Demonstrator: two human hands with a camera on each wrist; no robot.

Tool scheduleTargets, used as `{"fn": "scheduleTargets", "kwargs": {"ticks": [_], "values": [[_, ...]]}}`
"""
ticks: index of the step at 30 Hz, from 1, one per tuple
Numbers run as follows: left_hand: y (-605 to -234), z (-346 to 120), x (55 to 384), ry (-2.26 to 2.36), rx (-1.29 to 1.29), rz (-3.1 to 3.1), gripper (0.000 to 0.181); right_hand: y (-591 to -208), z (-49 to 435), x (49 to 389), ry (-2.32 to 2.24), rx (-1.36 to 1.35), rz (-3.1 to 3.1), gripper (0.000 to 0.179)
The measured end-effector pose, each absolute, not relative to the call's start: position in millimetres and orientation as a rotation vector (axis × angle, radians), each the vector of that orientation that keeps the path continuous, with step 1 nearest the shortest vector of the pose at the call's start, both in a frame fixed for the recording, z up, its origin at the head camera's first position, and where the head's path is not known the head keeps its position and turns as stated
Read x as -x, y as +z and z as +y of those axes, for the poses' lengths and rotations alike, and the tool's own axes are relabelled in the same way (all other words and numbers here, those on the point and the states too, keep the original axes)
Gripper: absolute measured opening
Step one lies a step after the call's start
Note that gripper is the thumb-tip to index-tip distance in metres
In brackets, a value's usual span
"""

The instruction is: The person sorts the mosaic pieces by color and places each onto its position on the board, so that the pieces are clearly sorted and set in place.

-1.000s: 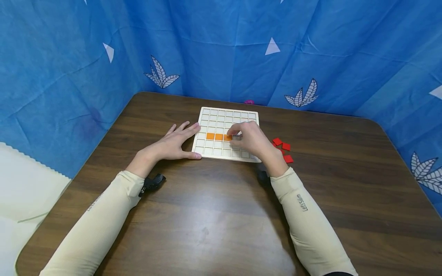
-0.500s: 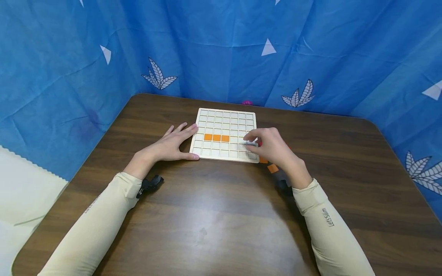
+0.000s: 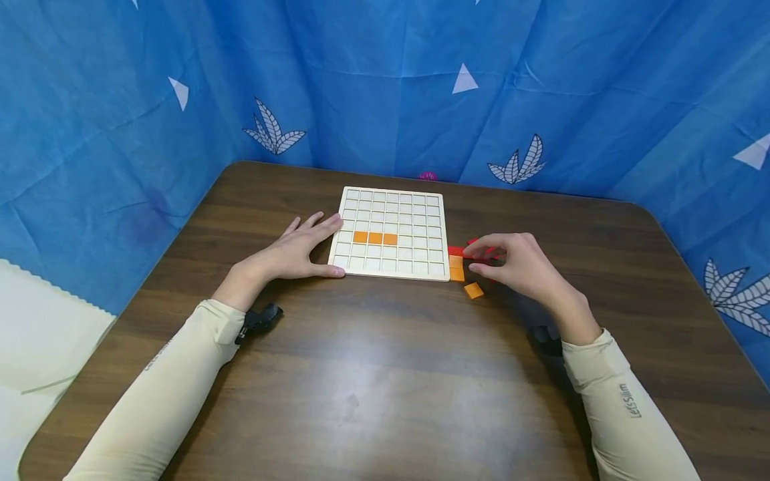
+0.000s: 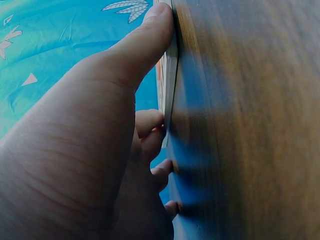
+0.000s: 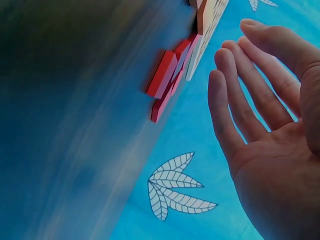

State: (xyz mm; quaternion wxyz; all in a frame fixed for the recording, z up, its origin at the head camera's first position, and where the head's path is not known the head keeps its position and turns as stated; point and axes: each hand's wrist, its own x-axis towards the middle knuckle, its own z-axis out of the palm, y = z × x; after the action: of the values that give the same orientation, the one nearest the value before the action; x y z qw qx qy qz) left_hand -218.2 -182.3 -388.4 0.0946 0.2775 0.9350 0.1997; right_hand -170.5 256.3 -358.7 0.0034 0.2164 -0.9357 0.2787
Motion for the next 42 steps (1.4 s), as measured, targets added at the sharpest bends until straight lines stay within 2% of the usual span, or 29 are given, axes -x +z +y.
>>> {"fn": "scheduleTargets", "kwargs": {"ticks": [16,25,42], "values": [[-390.3,-181.6,217.6,0.595,-0.823,2.769,0.110,-368.8,271.0,146.8,0.849,-0.867,-3.056,0.030],[-389.4,-180.2,218.0,0.597,-0.824,2.772,0.110,-372.9,268.0,149.1,0.781,-0.943,-2.987,0.028],[-392.3,-182.7,219.7,0.578,-0.826,2.789,0.110,-362.0,242.4,179.5,0.838,-0.811,-2.875,0.025]]}}
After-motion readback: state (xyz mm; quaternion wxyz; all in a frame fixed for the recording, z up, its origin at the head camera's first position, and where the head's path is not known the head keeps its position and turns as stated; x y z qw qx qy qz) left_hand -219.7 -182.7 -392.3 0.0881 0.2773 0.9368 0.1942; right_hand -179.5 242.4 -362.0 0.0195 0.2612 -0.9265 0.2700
